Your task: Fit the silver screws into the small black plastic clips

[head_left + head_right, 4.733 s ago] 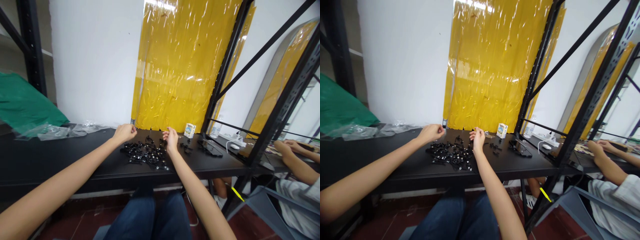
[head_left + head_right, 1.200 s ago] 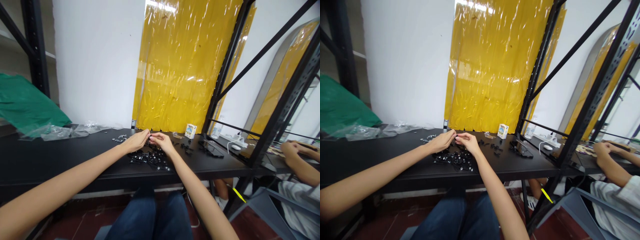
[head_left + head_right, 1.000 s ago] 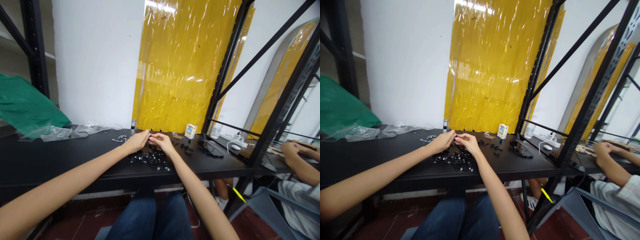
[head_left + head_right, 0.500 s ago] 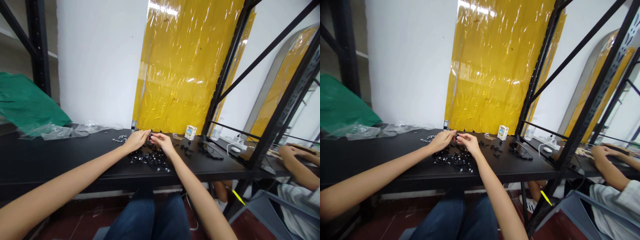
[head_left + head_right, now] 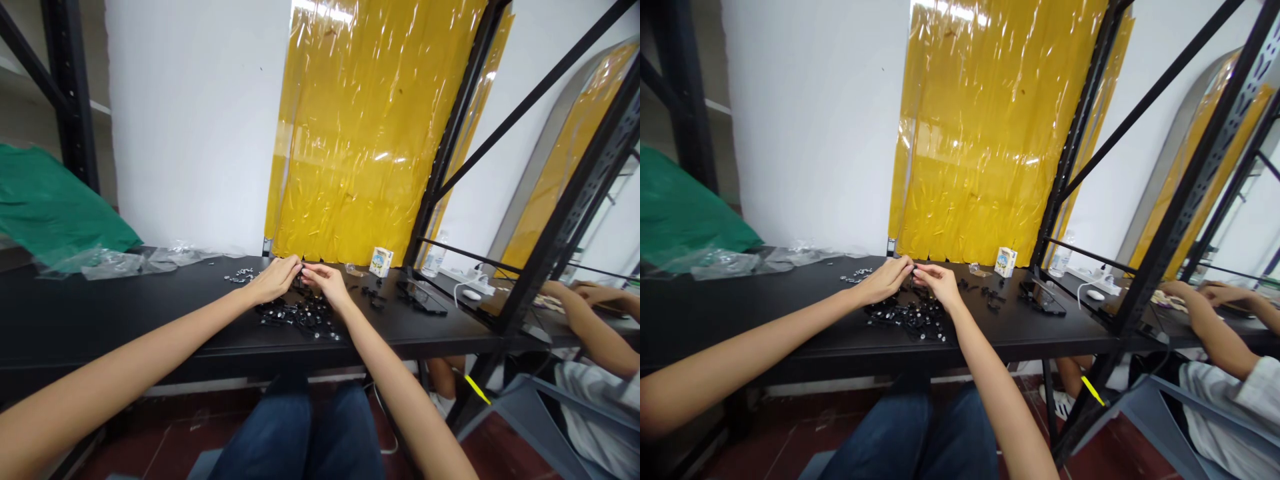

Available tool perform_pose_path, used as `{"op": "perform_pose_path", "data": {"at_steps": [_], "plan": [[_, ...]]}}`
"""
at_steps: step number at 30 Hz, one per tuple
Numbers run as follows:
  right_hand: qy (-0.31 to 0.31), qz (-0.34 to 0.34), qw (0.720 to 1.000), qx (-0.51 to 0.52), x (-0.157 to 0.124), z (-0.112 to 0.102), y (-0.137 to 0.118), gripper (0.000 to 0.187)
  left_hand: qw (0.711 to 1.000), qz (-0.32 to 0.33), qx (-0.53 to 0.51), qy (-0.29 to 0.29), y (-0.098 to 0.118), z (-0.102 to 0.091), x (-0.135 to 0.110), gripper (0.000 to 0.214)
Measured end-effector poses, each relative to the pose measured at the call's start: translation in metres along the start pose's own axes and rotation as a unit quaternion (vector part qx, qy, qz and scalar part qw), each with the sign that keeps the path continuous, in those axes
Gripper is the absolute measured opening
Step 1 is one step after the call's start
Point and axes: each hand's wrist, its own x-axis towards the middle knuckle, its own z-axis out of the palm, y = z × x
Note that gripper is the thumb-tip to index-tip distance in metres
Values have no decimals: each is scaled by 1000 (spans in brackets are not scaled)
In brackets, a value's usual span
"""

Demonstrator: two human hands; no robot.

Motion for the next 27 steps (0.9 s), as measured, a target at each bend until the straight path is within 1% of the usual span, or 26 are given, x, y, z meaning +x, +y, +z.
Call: {"op": "perform_pose_path", "data": {"at_steps": [3, 9, 14, 17, 23, 27], "plan": [[0, 6, 1000, 9, 0, 0, 0, 39, 1000, 6, 8, 5, 3, 0, 1, 30], [-5, 17, 999, 33, 0, -1, 1, 35, 1000, 2, -11, 21, 9, 2, 1, 26], [-9, 24, 999, 28, 0, -2, 2, 33, 999, -17, -29, 42, 6, 9, 0, 26], [-6, 24, 999, 22, 0, -2, 3, 35, 998, -23, -23, 50, 4, 12, -1, 26], [-8, 25, 999, 23, 0, -2, 2, 33, 999, -26, -8, 45, 5, 11, 1, 30], [-16, 26, 999, 29, -1, 0, 1, 28, 998, -46, -21, 44, 5, 9, 1, 35]]}}
